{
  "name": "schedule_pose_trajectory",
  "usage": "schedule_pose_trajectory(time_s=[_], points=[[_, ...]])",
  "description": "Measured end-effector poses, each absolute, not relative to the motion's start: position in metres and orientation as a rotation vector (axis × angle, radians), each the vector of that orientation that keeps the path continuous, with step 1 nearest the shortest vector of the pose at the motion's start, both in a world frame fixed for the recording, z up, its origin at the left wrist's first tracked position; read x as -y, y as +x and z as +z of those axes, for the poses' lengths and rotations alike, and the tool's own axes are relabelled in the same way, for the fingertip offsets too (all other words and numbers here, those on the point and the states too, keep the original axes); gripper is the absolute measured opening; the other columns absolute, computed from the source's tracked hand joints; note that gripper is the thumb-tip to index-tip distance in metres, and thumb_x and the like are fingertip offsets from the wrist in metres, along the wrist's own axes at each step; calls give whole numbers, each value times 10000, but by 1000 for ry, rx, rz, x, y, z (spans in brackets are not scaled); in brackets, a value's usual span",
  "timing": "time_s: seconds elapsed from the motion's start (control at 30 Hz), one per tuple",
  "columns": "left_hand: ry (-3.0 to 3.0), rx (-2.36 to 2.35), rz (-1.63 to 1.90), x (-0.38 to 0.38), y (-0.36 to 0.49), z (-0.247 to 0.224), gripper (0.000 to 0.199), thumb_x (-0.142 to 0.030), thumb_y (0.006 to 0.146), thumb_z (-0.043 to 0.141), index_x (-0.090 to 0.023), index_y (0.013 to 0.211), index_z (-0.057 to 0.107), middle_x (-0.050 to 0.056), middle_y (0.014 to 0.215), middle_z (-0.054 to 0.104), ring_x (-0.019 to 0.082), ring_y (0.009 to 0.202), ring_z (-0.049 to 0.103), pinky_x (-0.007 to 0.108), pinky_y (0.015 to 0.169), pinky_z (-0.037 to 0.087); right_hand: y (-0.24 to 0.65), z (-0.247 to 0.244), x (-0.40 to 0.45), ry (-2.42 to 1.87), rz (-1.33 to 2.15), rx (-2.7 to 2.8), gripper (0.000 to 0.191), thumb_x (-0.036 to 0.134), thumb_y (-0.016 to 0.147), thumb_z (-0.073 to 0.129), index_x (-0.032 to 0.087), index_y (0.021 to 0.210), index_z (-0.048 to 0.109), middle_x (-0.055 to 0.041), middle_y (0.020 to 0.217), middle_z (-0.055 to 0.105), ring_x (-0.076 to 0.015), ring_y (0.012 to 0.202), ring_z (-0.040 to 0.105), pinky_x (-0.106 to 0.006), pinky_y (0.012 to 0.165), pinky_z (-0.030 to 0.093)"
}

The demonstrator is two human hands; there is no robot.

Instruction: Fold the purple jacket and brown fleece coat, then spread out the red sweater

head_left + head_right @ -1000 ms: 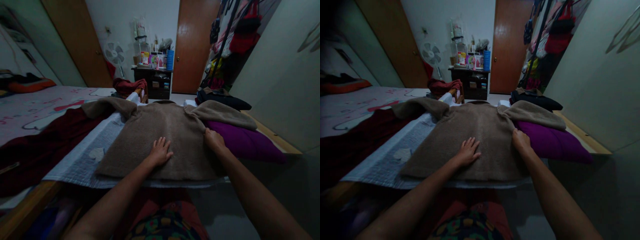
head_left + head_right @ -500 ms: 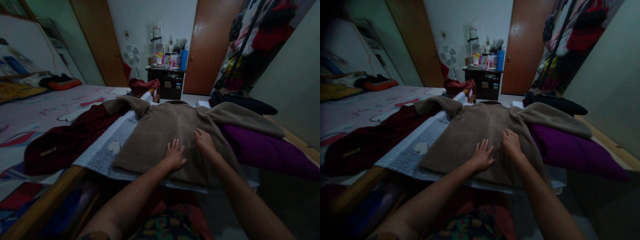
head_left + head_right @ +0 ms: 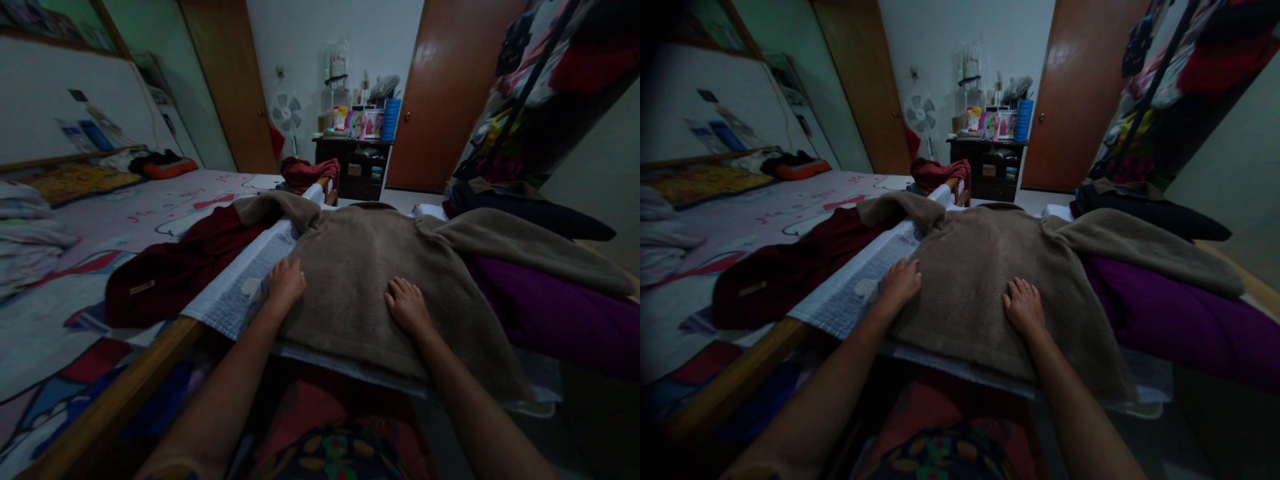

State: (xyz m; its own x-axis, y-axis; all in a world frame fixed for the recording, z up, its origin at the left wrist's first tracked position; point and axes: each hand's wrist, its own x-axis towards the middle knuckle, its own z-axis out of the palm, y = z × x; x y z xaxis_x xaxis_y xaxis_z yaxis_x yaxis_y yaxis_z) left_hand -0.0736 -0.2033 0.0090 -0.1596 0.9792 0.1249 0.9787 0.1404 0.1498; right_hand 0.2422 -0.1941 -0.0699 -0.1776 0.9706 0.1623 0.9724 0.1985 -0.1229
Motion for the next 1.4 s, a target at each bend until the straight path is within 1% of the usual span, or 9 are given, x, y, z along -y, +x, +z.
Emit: schedule_pose_trajectory(time_s=[0.13,0.33,0.43,0.57,0.7,0.83,1.03,1.2,1.4], points=[[1857,-2462,107,205,-102,13,392,-213,926,332,-145,1264,519,195,1192,611,326,1056,636,438,865,490,240,-71,194,-1893,-36,2249,468,372,968,394,128,1349,514,-146,1467,459,-288,1370,377,-466,1132,227],[1715,-2353,25,187,-121,13,405,-220,909,361,-54,1198,590,245,1157,659,333,1083,640,396,863,492,240,-73,194,-1896,-59,2252,473,370,966,396,128,1357,506,-138,1464,463,-276,1364,378,-457,1134,223],[1764,-2246,45,182,-129,19,375,-222,904,383,-87,1108,666,189,1188,671,256,1098,640,290,881,480,240,-74,194,-1919,-71,2249,471,376,969,389,140,1359,508,-121,1466,466,-264,1365,376,-442,1139,215],[1883,-2090,163,193,-123,26,432,-187,901,365,-134,1252,611,96,1278,647,177,1152,607,224,926,454,239,-75,193,-1922,-89,2251,479,387,972,380,143,1364,505,-115,1473,458,-259,1367,373,-433,1139,210],[2059,-2199,206,214,-96,24,470,-225,891,447,-154,1348,535,123,1232,663,242,1180,586,323,968,446,239,-76,193,-1928,-95,2249,480,383,967,378,143,1362,506,-114,1471,461,-259,1363,377,-430,1137,211],[2202,-2353,91,231,-65,17,379,-190,929,374,-178,1236,596,147,1034,706,293,1015,656,419,867,482,239,-75,193,-1934,-82,2246,477,382,966,377,144,1355,513,-109,1467,465,-261,1363,378,-429,1136,212],[2251,-2301,-25,242,-45,14,377,-125,942,277,-96,1186,563,192,999,687,286,924,689,374,739,515,238,-72,195,-1932,-73,2238,480,388,967,381,145,1360,509,-115,1464,468,-256,1364,375,-425,1137,210],[2145,-2314,-83,237,-71,22,396,-170,957,274,-160,1271,516,154,1028,701,271,915,694,361,738,516,238,-71,196,-1926,-68,2237,481,380,968,391,133,1364,506,-124,1466,464,-260,1366,373,-426,1140,205],[2034,-2335,-5,229,-115,20,518,-228,968,307,-222,1486,281,127,1117,687,246,987,666,324,783,485,239,-69,195,-1916,-30,2244,476,370,960,397,134,1357,510,-136,1462,463,-264,1368,368,-431,1140,210]])
